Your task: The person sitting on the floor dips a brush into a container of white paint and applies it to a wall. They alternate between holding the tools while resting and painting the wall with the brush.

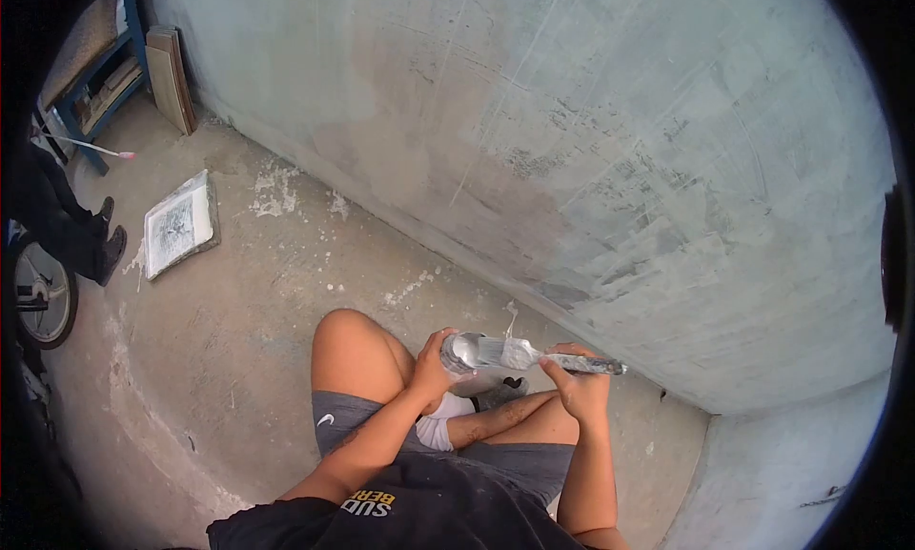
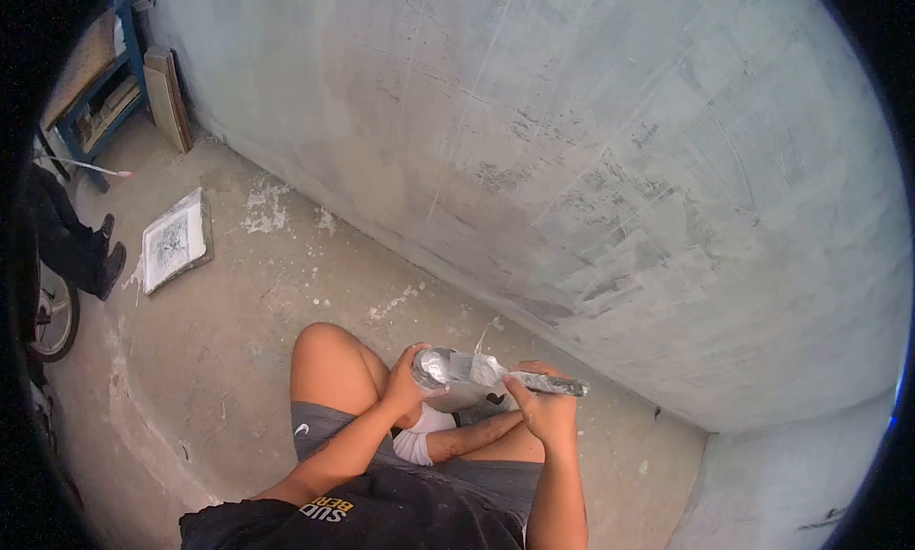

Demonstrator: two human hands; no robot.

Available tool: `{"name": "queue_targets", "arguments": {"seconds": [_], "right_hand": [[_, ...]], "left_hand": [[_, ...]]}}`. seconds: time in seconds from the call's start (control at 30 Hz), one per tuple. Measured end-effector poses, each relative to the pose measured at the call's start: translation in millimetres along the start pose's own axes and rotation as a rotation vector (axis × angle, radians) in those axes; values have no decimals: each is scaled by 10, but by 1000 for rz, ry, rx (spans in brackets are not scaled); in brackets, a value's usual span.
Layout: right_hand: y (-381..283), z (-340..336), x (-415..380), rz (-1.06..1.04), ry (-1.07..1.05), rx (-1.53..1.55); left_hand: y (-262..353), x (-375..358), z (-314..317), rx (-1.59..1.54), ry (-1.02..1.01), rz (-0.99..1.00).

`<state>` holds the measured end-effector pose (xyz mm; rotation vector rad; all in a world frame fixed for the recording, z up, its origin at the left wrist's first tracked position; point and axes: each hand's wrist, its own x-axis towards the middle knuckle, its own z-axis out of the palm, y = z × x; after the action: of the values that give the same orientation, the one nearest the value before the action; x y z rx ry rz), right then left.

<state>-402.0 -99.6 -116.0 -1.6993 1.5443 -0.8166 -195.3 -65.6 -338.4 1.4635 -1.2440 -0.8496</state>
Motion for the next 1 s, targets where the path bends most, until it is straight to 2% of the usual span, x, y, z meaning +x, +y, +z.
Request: {"name": "queue_targets", "arguments": {"seconds": [0.1, 0.23, 0.3, 0.33, 0.4, 0.47, 0.53, 0.7, 0.8, 0.9, 1.0], "right_hand": [[-24, -76, -8, 67, -7, 160], [-157, -135, -42, 90, 13, 174], [-110, -130, -37, -131, -23, 78], [-100, -117, -29, -135, -24, 80], [-80, -61, -28, -290, -155, 44], [-53, 25, -48, -304, -181, 60], [-31, 63, -42, -462, -303, -45], [-132, -5, -93, -454, -352, -24], [-141, -99, -68, -518, -373, -74], [-144, -142, -79, -500, -350, -66], [-89, -109, -104, -420, -227, -2]], "left_hand": [[-32, 13, 17, -59, 14, -63], [-103, 13, 42, -69, 36, -102], [-83, 3, 24, -68, 42, -104], [-80, 9, 29, -44, 40, -109], [-79, 24, 27, -18, 43, -112], [-54, 27, 17, -21, 40, -100], [1, 24, -2, -41, 54, -105], [-125, 17, 19, -142, 90, -120], [-125, 36, 16, -149, 93, -155], [-83, 46, 8, -134, 93, -167], [-83, 23, 0, -97, 100, -149]]}}
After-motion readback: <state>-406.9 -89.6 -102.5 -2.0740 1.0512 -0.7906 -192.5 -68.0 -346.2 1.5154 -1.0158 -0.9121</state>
